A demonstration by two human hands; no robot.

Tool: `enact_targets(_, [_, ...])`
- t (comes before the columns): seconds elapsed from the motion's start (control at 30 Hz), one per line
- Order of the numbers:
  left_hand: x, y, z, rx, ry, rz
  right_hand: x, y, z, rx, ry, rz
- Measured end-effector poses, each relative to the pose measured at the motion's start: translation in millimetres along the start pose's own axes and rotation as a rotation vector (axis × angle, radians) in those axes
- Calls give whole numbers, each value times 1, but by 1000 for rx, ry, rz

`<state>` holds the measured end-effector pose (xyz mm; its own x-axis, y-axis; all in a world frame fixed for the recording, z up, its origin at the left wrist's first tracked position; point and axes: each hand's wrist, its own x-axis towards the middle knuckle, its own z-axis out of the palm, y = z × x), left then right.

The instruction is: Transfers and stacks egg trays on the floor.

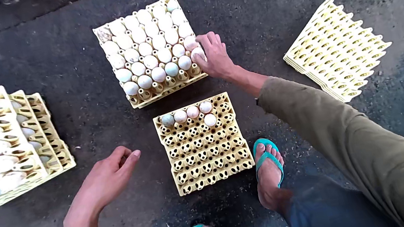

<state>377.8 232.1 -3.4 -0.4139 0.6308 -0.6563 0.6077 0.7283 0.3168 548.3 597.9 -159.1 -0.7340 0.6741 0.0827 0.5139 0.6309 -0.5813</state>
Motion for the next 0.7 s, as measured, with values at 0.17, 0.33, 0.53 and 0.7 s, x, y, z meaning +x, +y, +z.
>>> enact_targets(0.17, [8, 8, 2, 18, -17, 36, -107, 0, 14, -13, -431, -316])
enact_targets(0.33, [13, 27, 3, 30, -23, 63, -154, -11, 51, -123, -661, -260])
enact_targets(0.53, [21, 31, 7, 59, -68, 69, -170, 0, 59, -171, -435, -377])
enact_targets(0.7, [22, 33, 9, 58, -50, 91, -160, 26, 24, 4, -370, -225])
